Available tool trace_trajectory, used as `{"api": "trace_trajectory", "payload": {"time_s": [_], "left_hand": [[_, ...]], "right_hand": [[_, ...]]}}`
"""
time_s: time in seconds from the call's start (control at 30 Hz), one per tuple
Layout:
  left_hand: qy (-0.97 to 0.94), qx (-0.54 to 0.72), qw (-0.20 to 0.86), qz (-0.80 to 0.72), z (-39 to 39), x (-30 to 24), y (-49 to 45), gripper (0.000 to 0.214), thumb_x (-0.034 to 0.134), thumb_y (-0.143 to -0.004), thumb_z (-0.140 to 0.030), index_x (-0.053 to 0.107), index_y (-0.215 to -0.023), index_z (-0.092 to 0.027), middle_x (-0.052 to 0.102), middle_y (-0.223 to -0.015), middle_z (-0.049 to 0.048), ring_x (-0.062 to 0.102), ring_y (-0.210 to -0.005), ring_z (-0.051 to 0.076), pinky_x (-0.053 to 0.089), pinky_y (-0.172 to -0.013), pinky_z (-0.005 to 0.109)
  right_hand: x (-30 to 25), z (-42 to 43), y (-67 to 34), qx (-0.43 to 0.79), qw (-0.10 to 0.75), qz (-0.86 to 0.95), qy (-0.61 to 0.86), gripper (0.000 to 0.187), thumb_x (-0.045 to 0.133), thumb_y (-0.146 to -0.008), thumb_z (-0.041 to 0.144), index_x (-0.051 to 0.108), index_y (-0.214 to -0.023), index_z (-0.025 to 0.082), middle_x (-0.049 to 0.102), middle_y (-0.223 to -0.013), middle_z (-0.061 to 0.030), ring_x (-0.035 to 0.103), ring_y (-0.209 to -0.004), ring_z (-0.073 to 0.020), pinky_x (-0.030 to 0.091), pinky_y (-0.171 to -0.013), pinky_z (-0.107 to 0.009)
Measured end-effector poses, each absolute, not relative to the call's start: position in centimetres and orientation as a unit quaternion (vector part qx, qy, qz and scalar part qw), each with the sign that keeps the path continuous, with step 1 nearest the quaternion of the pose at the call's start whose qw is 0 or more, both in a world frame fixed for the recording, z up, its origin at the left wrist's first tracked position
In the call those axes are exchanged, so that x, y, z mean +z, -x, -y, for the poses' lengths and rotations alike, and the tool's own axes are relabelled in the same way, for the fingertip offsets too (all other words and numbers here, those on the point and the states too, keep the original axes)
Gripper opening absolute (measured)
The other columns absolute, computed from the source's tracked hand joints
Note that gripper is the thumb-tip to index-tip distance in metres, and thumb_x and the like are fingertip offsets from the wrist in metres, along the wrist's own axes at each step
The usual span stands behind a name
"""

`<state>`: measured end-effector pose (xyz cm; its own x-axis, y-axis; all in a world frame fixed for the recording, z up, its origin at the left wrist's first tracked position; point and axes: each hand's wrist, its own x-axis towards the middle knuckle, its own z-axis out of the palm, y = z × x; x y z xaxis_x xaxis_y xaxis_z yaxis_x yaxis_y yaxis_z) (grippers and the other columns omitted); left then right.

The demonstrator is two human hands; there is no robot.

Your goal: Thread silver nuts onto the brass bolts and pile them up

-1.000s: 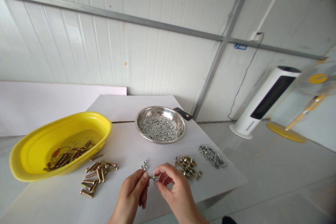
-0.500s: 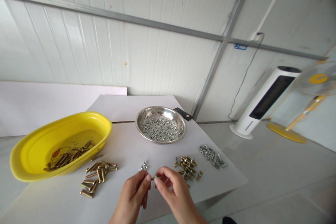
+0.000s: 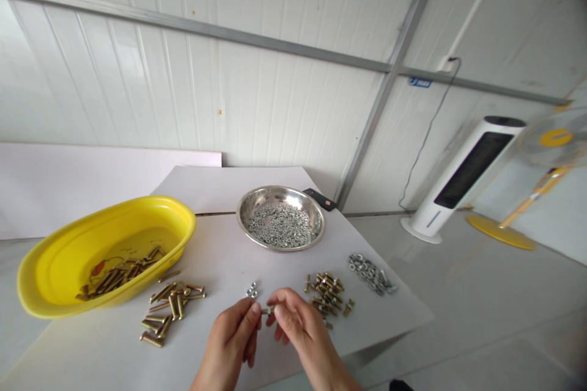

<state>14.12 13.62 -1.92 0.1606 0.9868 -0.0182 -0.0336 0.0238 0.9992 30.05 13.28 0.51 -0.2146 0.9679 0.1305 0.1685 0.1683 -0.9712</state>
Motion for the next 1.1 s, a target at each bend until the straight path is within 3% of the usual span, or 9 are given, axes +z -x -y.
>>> {"api": "trace_trajectory", "payload": {"time_s": [0.03, 0.1, 0.2, 0.47, 0.7, 0.83, 0.93, 1.0, 1.1], "left_hand": [[-0.510, 0.464, 0.564, -0.454, -13.7, -1.9, -14.0, 0.044, 0.051, -0.091, -0.056, 0.051, -0.067, -0.019, 0.043, -0.041, -0.0091, 0.037, -0.035, 0.008, 0.028, -0.039, 0.019], [-0.484, 0.468, 0.589, -0.447, -13.7, -1.9, -14.0, 0.044, 0.053, -0.089, -0.056, 0.051, -0.066, -0.019, 0.042, -0.041, -0.0096, 0.036, -0.035, 0.007, 0.029, -0.038, 0.018], [-0.459, 0.467, 0.620, -0.432, -13.8, -1.7, -14.0, 0.046, 0.057, -0.085, -0.060, 0.050, -0.064, -0.019, 0.041, -0.040, -0.0098, 0.037, -0.033, 0.007, 0.030, -0.036, 0.018], [-0.463, 0.454, 0.624, -0.436, -13.9, -1.3, -14.3, 0.050, 0.059, -0.080, -0.065, 0.049, -0.062, -0.019, 0.038, -0.039, -0.0103, 0.034, -0.032, 0.007, 0.030, -0.035, 0.018], [-0.595, 0.449, 0.484, -0.457, -13.5, -1.1, -14.2, 0.040, 0.049, -0.093, -0.052, 0.053, -0.071, -0.020, 0.046, -0.050, -0.0064, 0.044, -0.045, 0.011, 0.035, -0.046, 0.020], [-0.677, 0.452, 0.381, -0.437, -12.8, -0.7, -14.5, 0.035, 0.045, -0.097, -0.044, 0.055, -0.073, -0.021, 0.056, -0.065, -0.0007, 0.050, -0.056, 0.014, 0.039, -0.053, 0.021], [-0.707, 0.442, 0.358, -0.419, -12.5, -0.8, -14.6, 0.034, 0.042, -0.099, -0.042, 0.054, -0.074, -0.022, 0.060, -0.071, 0.0020, 0.055, -0.064, 0.016, 0.042, -0.059, 0.022], [-0.709, 0.434, 0.367, -0.417, -12.5, -0.8, -14.7, 0.035, 0.040, -0.099, -0.042, 0.052, -0.073, -0.023, 0.060, -0.070, 0.0022, 0.055, -0.065, 0.017, 0.042, -0.059, 0.022], [-0.682, 0.434, 0.398, -0.434, -12.6, -0.9, -14.7, 0.036, 0.041, -0.099, -0.044, 0.052, -0.072, -0.022, 0.056, -0.063, -0.0006, 0.052, -0.056, 0.015, 0.040, -0.054, 0.021]], "right_hand": [[0.6, -13.3, -30.1, 0.441, 0.439, 0.637, 0.455, 0.019, 0.061, -0.091, 0.035, 0.063, -0.103, 0.020, 0.069, -0.088, -0.0040, 0.063, -0.070, -0.0166, 0.048, -0.062, -0.024], [0.5, -13.4, -30.0, 0.399, 0.443, 0.656, 0.463, 0.026, 0.069, -0.080, 0.016, 0.064, -0.105, 0.022, 0.070, -0.096, -0.0026, 0.064, -0.074, -0.0161, 0.050, -0.066, -0.024], [0.2, -13.7, -29.9, 0.354, 0.441, 0.679, 0.468, 0.038, 0.064, -0.071, -0.002, 0.067, -0.099, 0.025, 0.070, -0.093, 0.0014, 0.064, -0.072, -0.0136, 0.049, -0.066, -0.021], [-0.4, -14.0, -29.7, 0.312, 0.462, 0.695, 0.454, 0.031, 0.065, -0.073, -0.002, 0.069, -0.091, 0.023, 0.070, -0.083, 0.0021, 0.065, -0.069, -0.0130, 0.048, -0.064, -0.019], [0.1, -13.7, -30.0, 0.313, 0.429, 0.705, 0.470, 0.003, 0.065, -0.087, 0.018, 0.067, -0.088, 0.020, 0.072, -0.081, -0.0012, 0.066, -0.073, -0.0157, 0.046, -0.064, -0.021], [0.0, -13.5, -29.9, 0.386, 0.417, 0.670, 0.479, 0.036, 0.051, -0.098, 0.040, 0.062, -0.072, 0.017, 0.064, -0.063, -0.0015, 0.062, -0.061, -0.0155, 0.045, -0.058, -0.022], [-0.8, -13.5, -29.6, 0.485, 0.404, 0.604, 0.486, 0.059, 0.043, -0.096, 0.059, 0.051, -0.054, 0.018, 0.054, -0.047, -0.0005, 0.054, -0.044, -0.0137, 0.040, -0.046, -0.022], [-1.3, -13.6, -29.6, 0.539, 0.384, 0.573, 0.482, 0.068, 0.037, -0.094, 0.066, 0.046, -0.047, 0.019, 0.050, -0.042, -0.0007, 0.050, -0.038, -0.0129, 0.037, -0.041, -0.022], [-1.2, -13.6, -29.7, 0.543, 0.398, 0.572, 0.469, 0.068, 0.033, -0.096, 0.067, 0.056, -0.056, 0.017, 0.055, -0.046, -0.0013, 0.054, -0.042, -0.0133, 0.039, -0.044, -0.022]]}}
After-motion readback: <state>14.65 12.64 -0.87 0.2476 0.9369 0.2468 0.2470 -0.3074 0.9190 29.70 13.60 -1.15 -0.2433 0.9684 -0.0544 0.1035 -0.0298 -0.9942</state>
